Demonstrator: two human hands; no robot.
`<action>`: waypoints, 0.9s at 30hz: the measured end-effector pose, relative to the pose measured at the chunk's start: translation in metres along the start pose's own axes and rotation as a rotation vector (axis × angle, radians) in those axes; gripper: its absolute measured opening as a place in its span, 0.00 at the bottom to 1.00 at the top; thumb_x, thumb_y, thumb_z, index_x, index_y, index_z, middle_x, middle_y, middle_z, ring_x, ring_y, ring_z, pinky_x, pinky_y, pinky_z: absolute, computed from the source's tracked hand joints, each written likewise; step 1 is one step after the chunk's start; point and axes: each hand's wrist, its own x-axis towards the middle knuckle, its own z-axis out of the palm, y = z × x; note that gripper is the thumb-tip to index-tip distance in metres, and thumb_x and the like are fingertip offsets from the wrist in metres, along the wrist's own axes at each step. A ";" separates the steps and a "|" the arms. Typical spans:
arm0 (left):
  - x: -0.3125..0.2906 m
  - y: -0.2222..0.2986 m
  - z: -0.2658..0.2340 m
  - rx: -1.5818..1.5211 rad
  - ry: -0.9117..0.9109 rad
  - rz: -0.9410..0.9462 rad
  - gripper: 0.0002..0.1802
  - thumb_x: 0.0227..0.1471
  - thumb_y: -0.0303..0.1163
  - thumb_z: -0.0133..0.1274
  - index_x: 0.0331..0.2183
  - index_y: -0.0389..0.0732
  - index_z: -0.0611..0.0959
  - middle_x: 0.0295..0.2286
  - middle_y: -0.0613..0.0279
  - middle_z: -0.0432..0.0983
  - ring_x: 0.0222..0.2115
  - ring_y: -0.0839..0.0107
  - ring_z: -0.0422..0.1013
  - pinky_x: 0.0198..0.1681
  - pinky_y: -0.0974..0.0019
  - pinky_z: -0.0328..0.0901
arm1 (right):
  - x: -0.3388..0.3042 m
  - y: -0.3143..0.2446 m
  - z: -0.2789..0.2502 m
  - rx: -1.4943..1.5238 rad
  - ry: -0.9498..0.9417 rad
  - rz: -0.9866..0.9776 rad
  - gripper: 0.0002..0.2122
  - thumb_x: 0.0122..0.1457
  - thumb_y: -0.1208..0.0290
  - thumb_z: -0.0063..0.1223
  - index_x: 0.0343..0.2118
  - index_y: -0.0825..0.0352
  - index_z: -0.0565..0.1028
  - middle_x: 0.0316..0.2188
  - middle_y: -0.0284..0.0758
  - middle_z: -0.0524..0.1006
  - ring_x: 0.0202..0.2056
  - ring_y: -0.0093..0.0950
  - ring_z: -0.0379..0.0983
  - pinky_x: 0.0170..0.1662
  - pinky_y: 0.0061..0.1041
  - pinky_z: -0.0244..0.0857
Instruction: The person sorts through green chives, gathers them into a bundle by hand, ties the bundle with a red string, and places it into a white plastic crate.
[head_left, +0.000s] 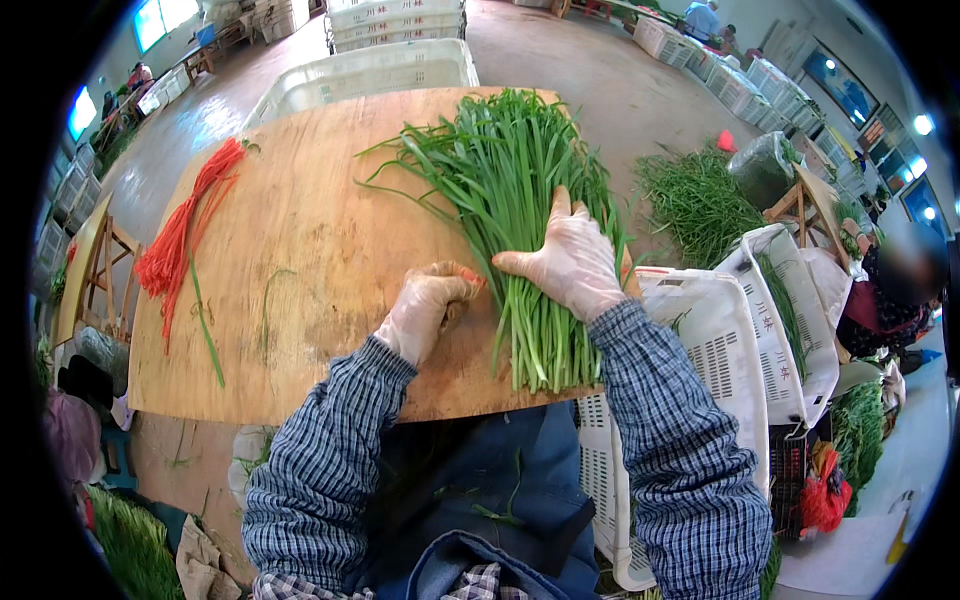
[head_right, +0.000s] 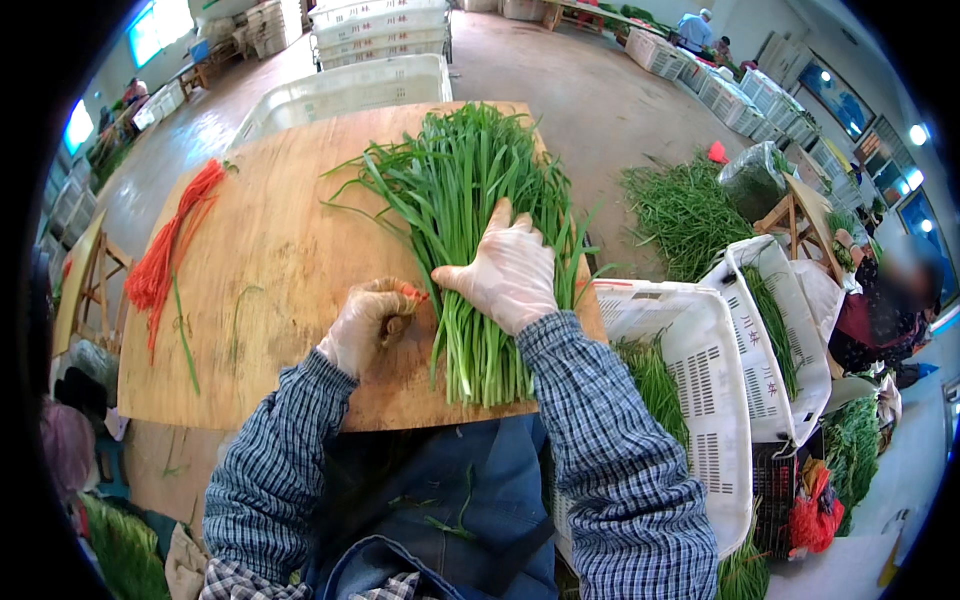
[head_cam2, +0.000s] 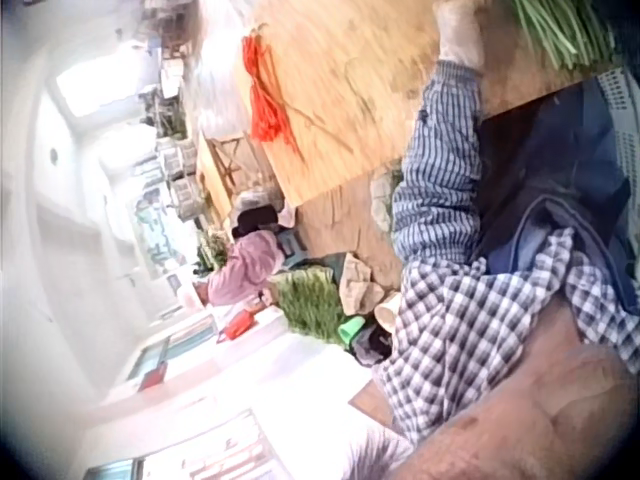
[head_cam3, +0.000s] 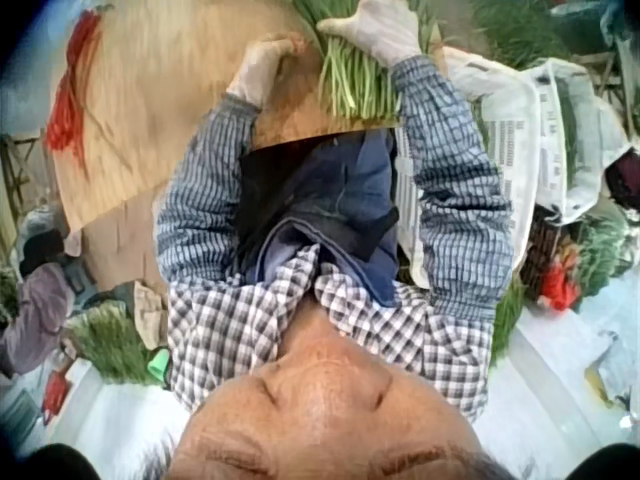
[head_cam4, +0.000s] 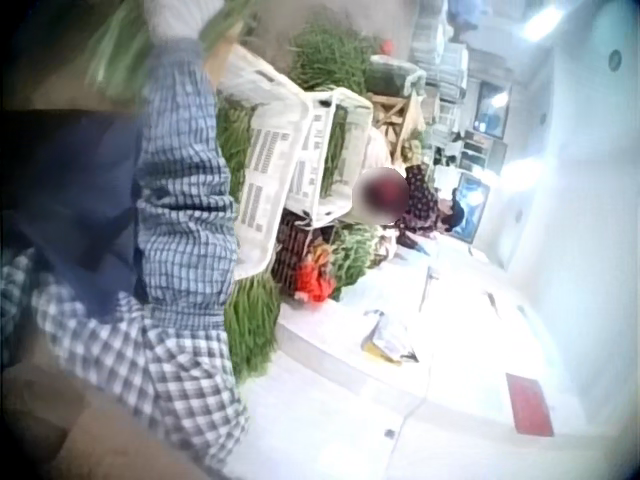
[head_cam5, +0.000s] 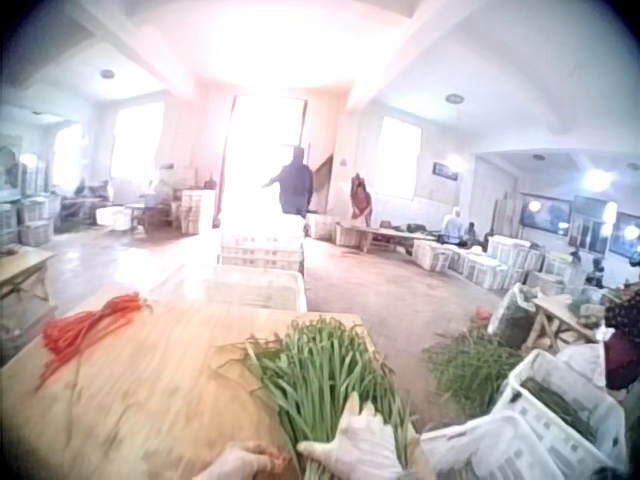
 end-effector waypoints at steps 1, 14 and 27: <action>0.000 0.001 0.004 -0.066 -0.006 0.004 0.06 0.42 0.26 0.49 0.28 0.38 0.74 0.18 0.70 0.66 0.14 0.83 0.57 0.16 0.80 0.52 | 0.001 0.000 -0.001 -0.004 0.000 0.000 0.49 0.36 0.45 0.61 0.53 0.80 0.53 0.41 0.53 0.66 0.44 0.43 0.66 0.45 0.37 0.62; 0.007 0.021 0.043 -0.141 0.093 -0.047 0.03 0.46 0.28 0.44 0.23 0.41 0.71 0.15 0.70 0.61 0.13 0.81 0.56 0.16 0.76 0.52 | 0.011 0.015 -0.021 0.262 -0.098 -0.008 0.55 0.37 0.31 0.49 0.55 0.82 0.50 0.49 0.60 0.61 0.51 0.46 0.61 0.52 0.34 0.57; 0.004 0.017 0.028 -0.134 0.050 -0.031 0.03 0.46 0.26 0.43 0.28 0.41 0.71 0.19 0.69 0.62 0.15 0.79 0.58 0.19 0.74 0.55 | 0.011 0.048 -0.047 0.379 -0.117 0.077 0.54 0.43 0.27 0.35 0.54 0.83 0.52 0.52 0.60 0.58 0.57 0.44 0.54 0.58 0.31 0.48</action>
